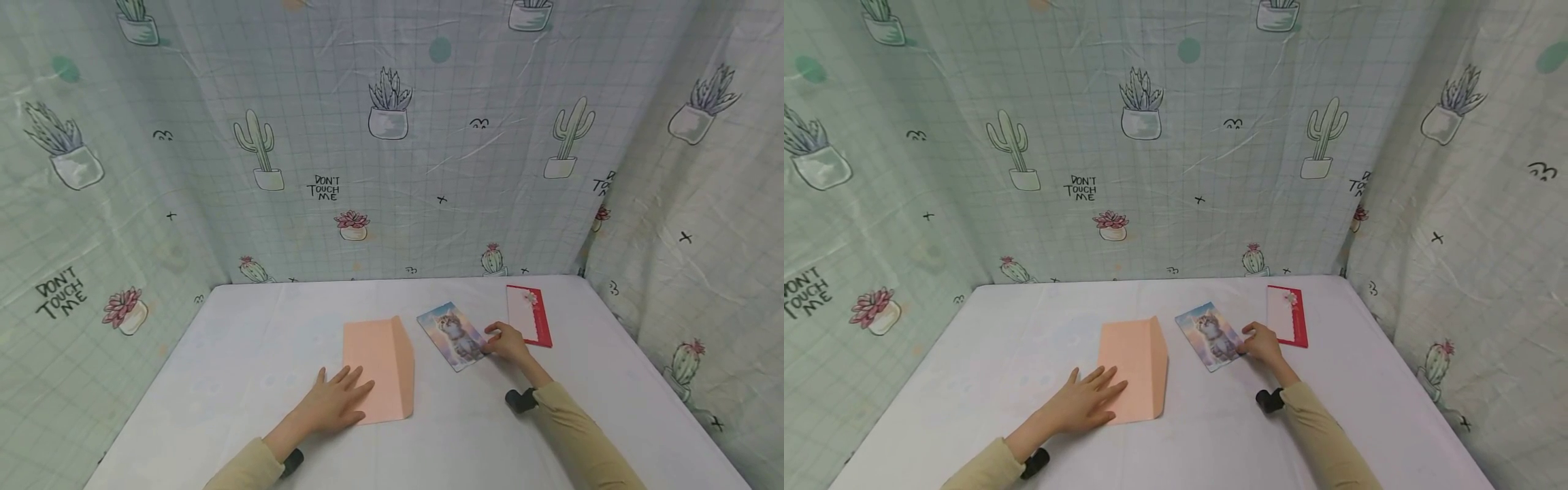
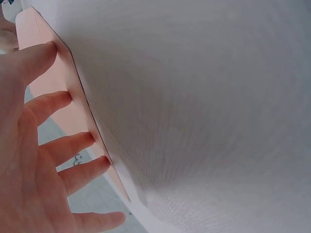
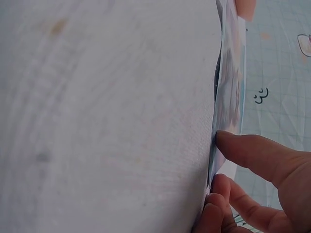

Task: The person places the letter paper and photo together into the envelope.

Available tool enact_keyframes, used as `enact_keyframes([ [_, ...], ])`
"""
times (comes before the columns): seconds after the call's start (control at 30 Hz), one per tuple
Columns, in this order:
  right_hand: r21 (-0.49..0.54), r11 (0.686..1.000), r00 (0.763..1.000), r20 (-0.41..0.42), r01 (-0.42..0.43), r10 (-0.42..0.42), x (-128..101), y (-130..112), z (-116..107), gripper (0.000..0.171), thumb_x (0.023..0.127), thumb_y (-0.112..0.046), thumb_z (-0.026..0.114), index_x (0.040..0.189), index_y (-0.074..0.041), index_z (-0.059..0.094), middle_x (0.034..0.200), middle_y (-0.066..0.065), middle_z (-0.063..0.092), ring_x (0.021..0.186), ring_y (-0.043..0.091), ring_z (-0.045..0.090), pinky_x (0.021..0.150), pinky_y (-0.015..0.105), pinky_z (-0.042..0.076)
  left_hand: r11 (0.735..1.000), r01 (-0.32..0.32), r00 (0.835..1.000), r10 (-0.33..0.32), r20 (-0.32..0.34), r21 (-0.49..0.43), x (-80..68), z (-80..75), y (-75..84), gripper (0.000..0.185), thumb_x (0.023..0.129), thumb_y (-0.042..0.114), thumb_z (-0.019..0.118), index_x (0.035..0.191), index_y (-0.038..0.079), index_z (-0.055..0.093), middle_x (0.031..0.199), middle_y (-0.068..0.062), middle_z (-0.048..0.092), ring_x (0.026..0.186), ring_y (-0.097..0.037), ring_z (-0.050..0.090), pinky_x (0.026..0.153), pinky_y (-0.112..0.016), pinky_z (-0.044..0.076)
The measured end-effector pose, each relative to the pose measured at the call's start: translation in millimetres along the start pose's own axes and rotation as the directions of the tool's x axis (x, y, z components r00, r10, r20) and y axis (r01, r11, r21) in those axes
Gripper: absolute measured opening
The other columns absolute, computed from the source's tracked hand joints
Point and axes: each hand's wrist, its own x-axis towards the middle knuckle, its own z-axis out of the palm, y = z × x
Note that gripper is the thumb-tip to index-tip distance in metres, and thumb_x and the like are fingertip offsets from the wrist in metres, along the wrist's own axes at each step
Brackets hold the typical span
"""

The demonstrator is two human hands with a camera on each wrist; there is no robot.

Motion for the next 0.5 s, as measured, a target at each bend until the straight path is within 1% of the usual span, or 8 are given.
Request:
enact_keyframes([
  [0.13, 0.0, 1.0, 1.0, -0.008, 0.001, -0.001, -0.1, -1.0, 0.3, 0.038, 0.071, -0.011, 0.071, 0.103, 0.003, 0.056, 0.086, 0.016, 0.06, 0.071, 0.02, 0.053, 0.058, 0.025, 0.044, 1.0, -0.002, 1.0, 0.002, -0.002, 0.003, -0.1, -0.3, 0.2, 0.054, 0.088, 0.043, 0.049, 0.135, 0.02, 0.039, 0.142, -0.015, 0.034, 0.128, -0.038, 0.034, 0.091, -0.07, 0.024],
  [0.3, 0.016, 0.999, 0.999, -0.003, -0.036, 0.036, 0.6, -3.4, 0.5, 0.033, 0.071, -0.011, 0.07, 0.099, 0.002, 0.058, 0.09, 0.017, 0.06, 0.074, 0.02, 0.053, 0.06, 0.025, 0.043, 1.0, -0.003, 1.0, 0.003, -0.003, 0.012, 0.0, -0.8, 0.3, 0.054, 0.088, 0.043, 0.048, 0.135, 0.019, 0.039, 0.142, -0.015, 0.034, 0.128, -0.038, 0.034, 0.091, -0.07, 0.025],
  [0.4, 0.007, 0.999, 0.999, 0.009, -0.048, 0.048, 1.9, -3.7, 0.3, 0.031, 0.072, -0.012, 0.07, 0.097, 0.003, 0.059, 0.091, 0.017, 0.06, 0.075, 0.021, 0.052, 0.06, 0.025, 0.042, 1.0, -0.004, 1.0, 0.004, -0.003, 0.016, -0.1, -1.4, 0.5, 0.054, 0.088, 0.043, 0.048, 0.135, 0.019, 0.039, 0.142, -0.015, 0.034, 0.128, -0.038, 0.034, 0.091, -0.07, 0.025],
  [0.5, -0.012, 0.999, 0.999, 0.016, -0.042, 0.042, 2.7, -3.3, -0.1, 0.03, 0.071, -0.012, 0.07, 0.095, 0.003, 0.06, 0.088, 0.016, 0.06, 0.073, 0.02, 0.051, 0.059, 0.024, 0.041, 1.0, -0.002, 1.0, 0.002, -0.003, 0.019, -0.1, -1.4, 0.6, 0.054, 0.088, 0.044, 0.048, 0.135, 0.019, 0.039, 0.142, -0.015, 0.035, 0.128, -0.038, 0.035, 0.091, -0.07, 0.025],
])
